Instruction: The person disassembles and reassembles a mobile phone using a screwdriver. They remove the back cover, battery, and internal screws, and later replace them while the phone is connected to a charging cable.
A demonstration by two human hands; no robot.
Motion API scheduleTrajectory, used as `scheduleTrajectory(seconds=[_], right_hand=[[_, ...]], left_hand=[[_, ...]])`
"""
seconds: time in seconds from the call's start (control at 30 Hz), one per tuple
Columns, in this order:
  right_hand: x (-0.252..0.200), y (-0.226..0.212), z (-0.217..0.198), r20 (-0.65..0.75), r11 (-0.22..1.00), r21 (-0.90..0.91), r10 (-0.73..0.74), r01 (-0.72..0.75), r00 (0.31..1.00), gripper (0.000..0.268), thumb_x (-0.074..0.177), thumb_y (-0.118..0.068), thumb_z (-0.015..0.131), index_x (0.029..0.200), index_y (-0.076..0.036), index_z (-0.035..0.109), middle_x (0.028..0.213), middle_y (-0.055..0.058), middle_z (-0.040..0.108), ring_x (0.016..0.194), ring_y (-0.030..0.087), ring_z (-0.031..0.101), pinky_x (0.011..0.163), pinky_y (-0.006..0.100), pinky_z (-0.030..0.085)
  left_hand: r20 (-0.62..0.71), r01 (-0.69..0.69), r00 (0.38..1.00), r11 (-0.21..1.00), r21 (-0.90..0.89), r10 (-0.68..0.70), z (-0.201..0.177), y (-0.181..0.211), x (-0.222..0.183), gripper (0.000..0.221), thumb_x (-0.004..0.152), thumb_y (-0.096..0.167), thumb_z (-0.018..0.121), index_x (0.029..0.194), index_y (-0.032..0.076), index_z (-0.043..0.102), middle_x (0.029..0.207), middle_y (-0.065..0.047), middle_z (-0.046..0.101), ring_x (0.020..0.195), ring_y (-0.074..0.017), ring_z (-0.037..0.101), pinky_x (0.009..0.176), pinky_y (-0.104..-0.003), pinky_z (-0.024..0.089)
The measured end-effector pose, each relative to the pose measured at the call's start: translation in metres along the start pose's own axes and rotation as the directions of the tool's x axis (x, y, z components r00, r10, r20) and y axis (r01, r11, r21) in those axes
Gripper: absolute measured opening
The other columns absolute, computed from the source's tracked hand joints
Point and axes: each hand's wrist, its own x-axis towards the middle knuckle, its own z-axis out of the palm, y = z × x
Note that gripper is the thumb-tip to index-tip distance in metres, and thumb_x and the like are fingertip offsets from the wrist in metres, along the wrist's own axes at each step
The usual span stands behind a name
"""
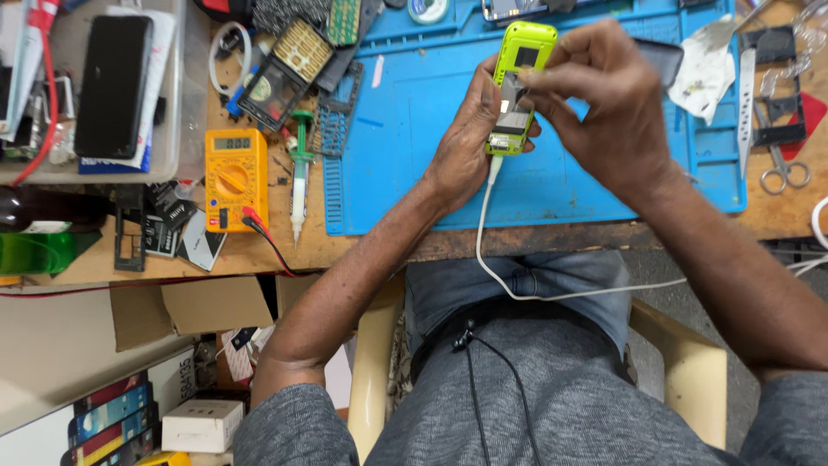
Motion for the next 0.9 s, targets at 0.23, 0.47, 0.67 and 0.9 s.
scheduleTrajectory(seconds=[0.23,0.47,0.67,0.9], right_hand=[[0.009,-0.037,0.006,-0.057,0.931,-0.365,-0.035,0.012,0.998,0.061,0.085,-0.03,0.083,0.13,0.006,0.064,0.103,0.013,0.06,0.085,0.027,0.066,0.069,0.033,0.058],[0.009,0.004,-0.005,0.183,0.524,0.748,0.426,-0.407,0.886,0.034,0.105,-0.014,0.066,0.135,0.003,0.064,0.11,0.005,0.072,0.096,0.011,0.069,0.081,0.027,0.062],[0.026,0.052,-0.017,0.227,0.632,0.661,0.344,-0.404,0.911,0.026,0.106,-0.021,0.067,0.107,0.004,0.061,0.094,0.005,0.063,0.087,0.01,0.066,0.075,0.026,0.06],[0.053,0.095,-0.003,0.203,0.568,0.734,0.34,-0.372,0.918,0.029,0.108,-0.03,0.066,0.109,-0.002,0.074,0.091,-0.001,0.069,0.079,0.005,0.066,0.068,0.023,0.059]], left_hand=[[0.054,-0.173,0.981,0.962,-0.212,0.188,0.016,0.014,0.004,0.068,0.113,0.059,0.027,0.165,0.015,0.023,0.15,-0.004,0.048,0.139,-0.0167,0.048,0.121,-0.036,0.039],[-0.207,-0.338,0.902,0.918,0.207,0.379,0.034,0.017,0.027,0.058,0.115,0.03,0.049,0.163,0.003,0.031,0.144,-0.011,0.056,0.13,-0.0153,0.054,0.116,-0.033,0.044],[-0.159,-0.252,0.943,0.937,0.241,0.294,-0.016,0.027,0.088,0.044,0.101,0.013,0.073,0.139,-0.004,0.059,0.118,-0.009,0.073,0.104,-0.0151,0.069,0.097,-0.034,0.058],[-0.032,-0.185,0.981,0.974,0.133,0.19,-0.011,0.059,0.101,0.029,0.111,0.012,0.061,0.135,-0.005,0.06,0.122,-0.007,0.068,0.11,-0.0142,0.065,0.101,-0.032,0.056]])
